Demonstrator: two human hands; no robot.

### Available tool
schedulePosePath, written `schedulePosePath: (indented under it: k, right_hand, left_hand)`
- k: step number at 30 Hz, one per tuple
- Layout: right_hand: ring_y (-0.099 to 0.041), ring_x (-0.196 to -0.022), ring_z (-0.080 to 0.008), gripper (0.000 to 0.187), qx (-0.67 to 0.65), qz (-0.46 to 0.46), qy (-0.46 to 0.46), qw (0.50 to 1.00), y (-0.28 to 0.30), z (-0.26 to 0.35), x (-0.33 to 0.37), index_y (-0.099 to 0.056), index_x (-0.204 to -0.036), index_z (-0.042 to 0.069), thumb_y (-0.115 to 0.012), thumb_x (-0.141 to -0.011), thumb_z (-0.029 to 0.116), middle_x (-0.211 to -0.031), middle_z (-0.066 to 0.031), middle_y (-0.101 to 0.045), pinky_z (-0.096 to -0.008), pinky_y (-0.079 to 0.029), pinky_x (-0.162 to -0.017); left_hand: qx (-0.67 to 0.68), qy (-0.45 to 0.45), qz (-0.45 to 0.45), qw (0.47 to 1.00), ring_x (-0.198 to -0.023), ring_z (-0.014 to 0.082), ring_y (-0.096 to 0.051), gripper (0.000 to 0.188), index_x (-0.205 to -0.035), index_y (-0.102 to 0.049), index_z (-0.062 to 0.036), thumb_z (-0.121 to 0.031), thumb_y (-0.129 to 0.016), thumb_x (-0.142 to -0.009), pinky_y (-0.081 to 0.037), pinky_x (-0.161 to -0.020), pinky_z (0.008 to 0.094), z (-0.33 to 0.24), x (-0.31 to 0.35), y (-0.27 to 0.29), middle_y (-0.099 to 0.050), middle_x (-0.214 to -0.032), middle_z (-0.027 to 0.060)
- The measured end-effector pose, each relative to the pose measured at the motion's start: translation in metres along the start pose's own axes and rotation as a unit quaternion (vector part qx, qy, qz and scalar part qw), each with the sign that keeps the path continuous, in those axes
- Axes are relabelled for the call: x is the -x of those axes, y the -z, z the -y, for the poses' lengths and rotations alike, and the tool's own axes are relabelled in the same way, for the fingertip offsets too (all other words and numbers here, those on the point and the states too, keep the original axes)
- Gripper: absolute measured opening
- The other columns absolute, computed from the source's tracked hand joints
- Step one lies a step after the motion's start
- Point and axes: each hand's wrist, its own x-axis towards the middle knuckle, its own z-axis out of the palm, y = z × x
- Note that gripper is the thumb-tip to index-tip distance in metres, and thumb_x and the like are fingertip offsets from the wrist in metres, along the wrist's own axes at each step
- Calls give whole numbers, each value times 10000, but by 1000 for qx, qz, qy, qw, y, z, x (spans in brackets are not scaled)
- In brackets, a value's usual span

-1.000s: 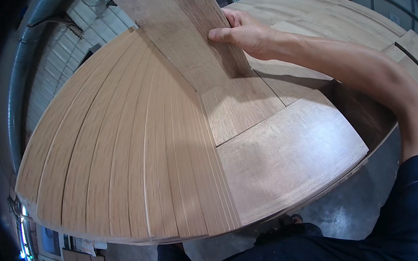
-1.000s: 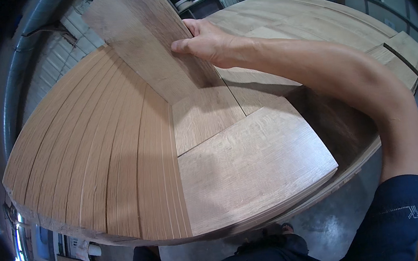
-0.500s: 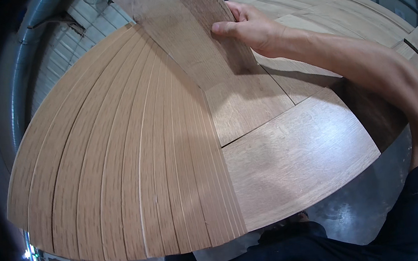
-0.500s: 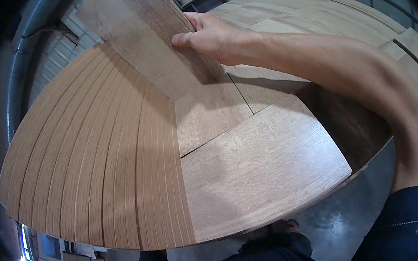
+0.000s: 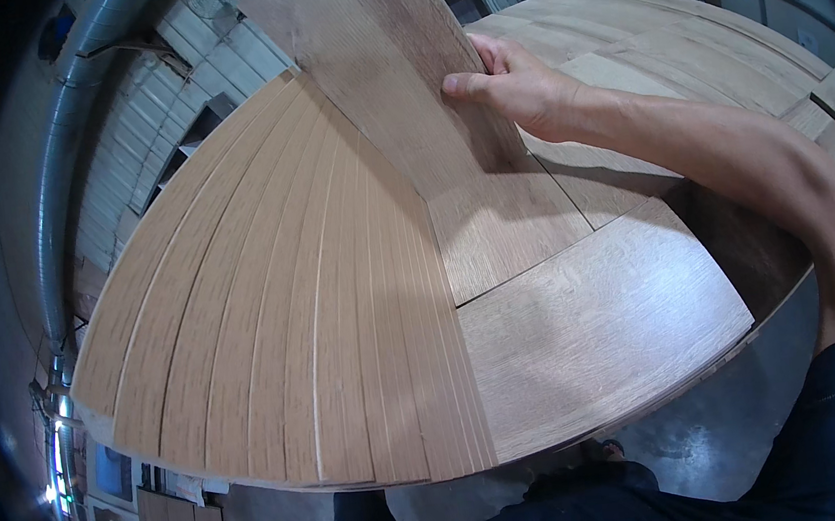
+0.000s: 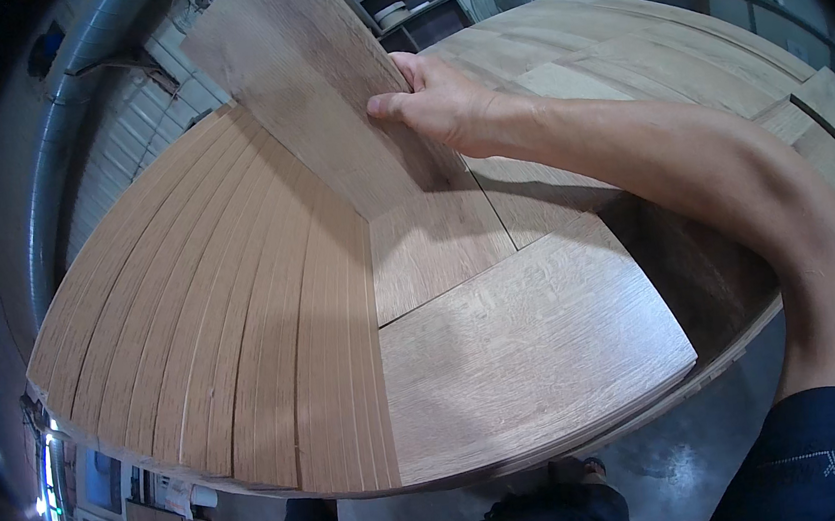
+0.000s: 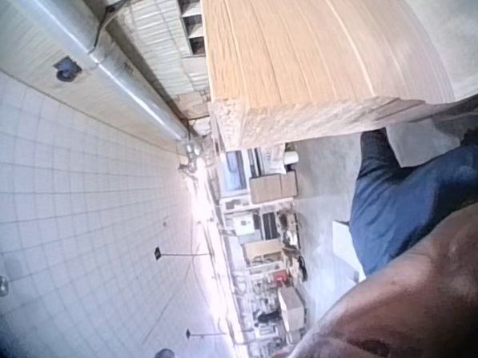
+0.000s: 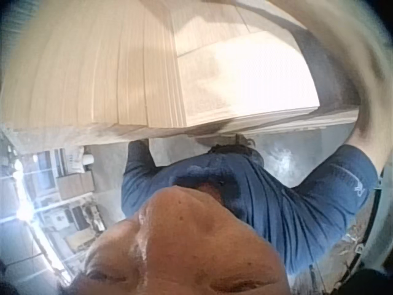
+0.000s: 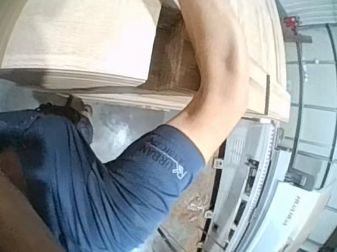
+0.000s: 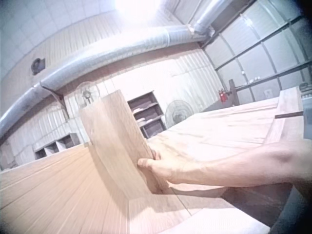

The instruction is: The person stacks several thin wooden boards on a white table, then carries the stack to a large wooden structure and places them onto a notched section, repeating the process with more boards and using a scraper-like tool to align edges.

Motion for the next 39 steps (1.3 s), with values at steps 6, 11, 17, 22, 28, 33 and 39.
schedulePosePath:
  k: [6,11,17,22,28,33,39]
  right_hand:
    - [-538,-1162,-159,348,-21,59,5,998,10,-4,-10,-477,-1311,14,-558,-998,144,-1233,-96,-608,-384,-373,-1080]
    - [-549,-1146,-168,338,-25,50,8,998,14,-10,-11,-474,-1298,3,-558,-996,128,-1229,-107,-615,-373,-386,-1065]
    - [-542,-1152,-159,350,-33,58,4,998,10,-5,-13,-465,-1314,-1,-557,-994,105,-1233,-104,-611,-358,-386,-1066]
    - [-539,-1156,-160,371,-37,56,2,998,8,0,-9,-457,-1344,14,-543,-988,71,-1240,-100,-608,-362,-389,-1064]
    - [-546,-1143,-144,376,-29,43,-13,999,12,1,-9,-464,-1348,19,-545,-983,51,-1244,-90,-613,-337,-400,-1050]
    - [-557,-1125,-143,366,-46,53,5,998,15,-2,-10,-477,-1335,16,-559,-981,63,-1232,-82,-619,-329,-411,-1037]
    - [-547,-1152,-151,368,-56,59,-13,997,14,-2,-9,-481,-1332,27,-571,-982,99,-1243,-91,-611,-365,-393,-1063]
  left_hand:
    - [-3,-7,1,1000,-1435,323,-298,876,-1508,-203,59,-610,-399,-978,-235,-1182,448,-7,-2,-4,-258,-1555,237]
    - [15,-3,10,1000,-1432,324,-303,869,-1506,-209,60,-604,-403,-980,-238,-1181,449,5,-3,-9,-264,-1552,237]
    - [7,-11,8,1000,-1428,326,-310,861,-1503,-217,60,-597,-409,-982,-242,-1179,451,-5,-7,-9,-272,-1548,236]
    - [7,-18,11,1000,-1425,327,-315,854,-1501,-223,61,-591,-413,-983,-246,-1177,453,-9,-6,-11,-279,-1545,236]
    - [18,-19,18,999,-1421,328,-322,846,-1498,-230,62,-584,-419,-985,-249,-1175,455,0,-8,-15,-286,-1541,236]
    - [24,-26,27,999,-1418,329,-327,840,-1496,-237,62,-578,-423,-986,-253,-1174,457,4,-14,-17,-293,-1537,235]
    - [30,-62,47,997,-1414,331,-334,832,-1493,-244,63,-571,-429,-988,-257,-1172,459,-2,-35,-21,-301,-1533,235]
